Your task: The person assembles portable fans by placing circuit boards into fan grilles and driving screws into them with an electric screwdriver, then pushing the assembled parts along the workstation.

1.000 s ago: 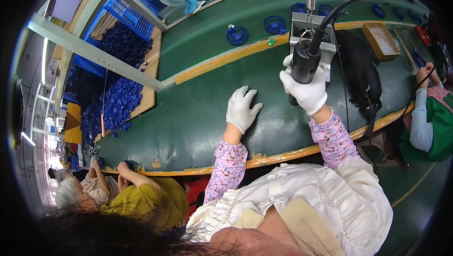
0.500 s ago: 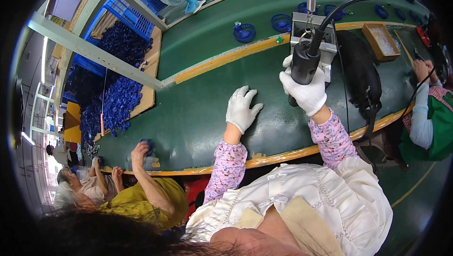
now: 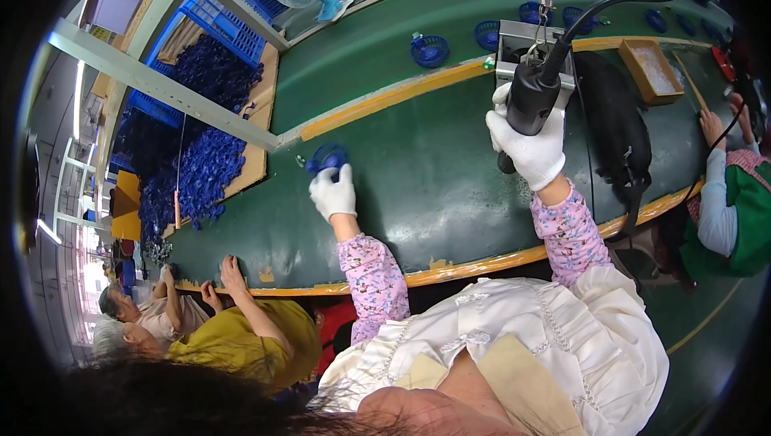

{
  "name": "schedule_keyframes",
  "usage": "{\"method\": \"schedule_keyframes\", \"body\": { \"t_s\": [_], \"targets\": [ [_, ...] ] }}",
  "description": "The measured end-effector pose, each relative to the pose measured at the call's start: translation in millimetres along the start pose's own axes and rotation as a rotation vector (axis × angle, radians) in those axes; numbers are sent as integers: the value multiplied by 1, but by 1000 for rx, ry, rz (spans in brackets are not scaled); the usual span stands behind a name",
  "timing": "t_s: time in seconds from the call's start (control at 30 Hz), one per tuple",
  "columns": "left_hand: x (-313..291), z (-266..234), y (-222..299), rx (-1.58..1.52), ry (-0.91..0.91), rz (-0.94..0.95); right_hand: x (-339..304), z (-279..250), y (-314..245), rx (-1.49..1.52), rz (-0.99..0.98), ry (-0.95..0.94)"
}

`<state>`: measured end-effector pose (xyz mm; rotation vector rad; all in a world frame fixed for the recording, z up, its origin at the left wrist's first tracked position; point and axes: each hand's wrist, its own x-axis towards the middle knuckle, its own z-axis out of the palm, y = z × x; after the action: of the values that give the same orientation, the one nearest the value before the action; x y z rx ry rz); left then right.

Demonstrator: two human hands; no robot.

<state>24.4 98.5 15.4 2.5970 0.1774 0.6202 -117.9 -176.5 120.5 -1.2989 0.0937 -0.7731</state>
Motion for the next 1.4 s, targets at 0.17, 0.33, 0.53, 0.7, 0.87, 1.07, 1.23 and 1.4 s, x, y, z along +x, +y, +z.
{"method": "schedule_keyframes", "body": {
  "t_s": [0.17,0.33,0.53,0.7,0.87,1.07,1.23,1.4],
  "targets": [
    [-33,9,61,-426,-340,700,0,2,2,-24,1,-23],
    [-82,2,108,-469,-621,954,1,-2,23,-107,-82,-54],
    [-92,-1,113,-494,-627,986,0,-6,46,-142,-26,3],
    [-93,-2,113,-483,-669,972,0,-6,48,-213,47,-52],
    [-93,-2,113,-452,-677,974,0,-2,45,-224,-5,-121],
    [-94,-2,114,-413,-687,982,1,-6,37,-277,-76,-97],
    [-95,-1,112,-456,-659,982,31,-11,-11,-193,-223,69],
    [-95,-1,114,-437,-657,992,50,-29,5,-222,-243,147]
  ]
}}
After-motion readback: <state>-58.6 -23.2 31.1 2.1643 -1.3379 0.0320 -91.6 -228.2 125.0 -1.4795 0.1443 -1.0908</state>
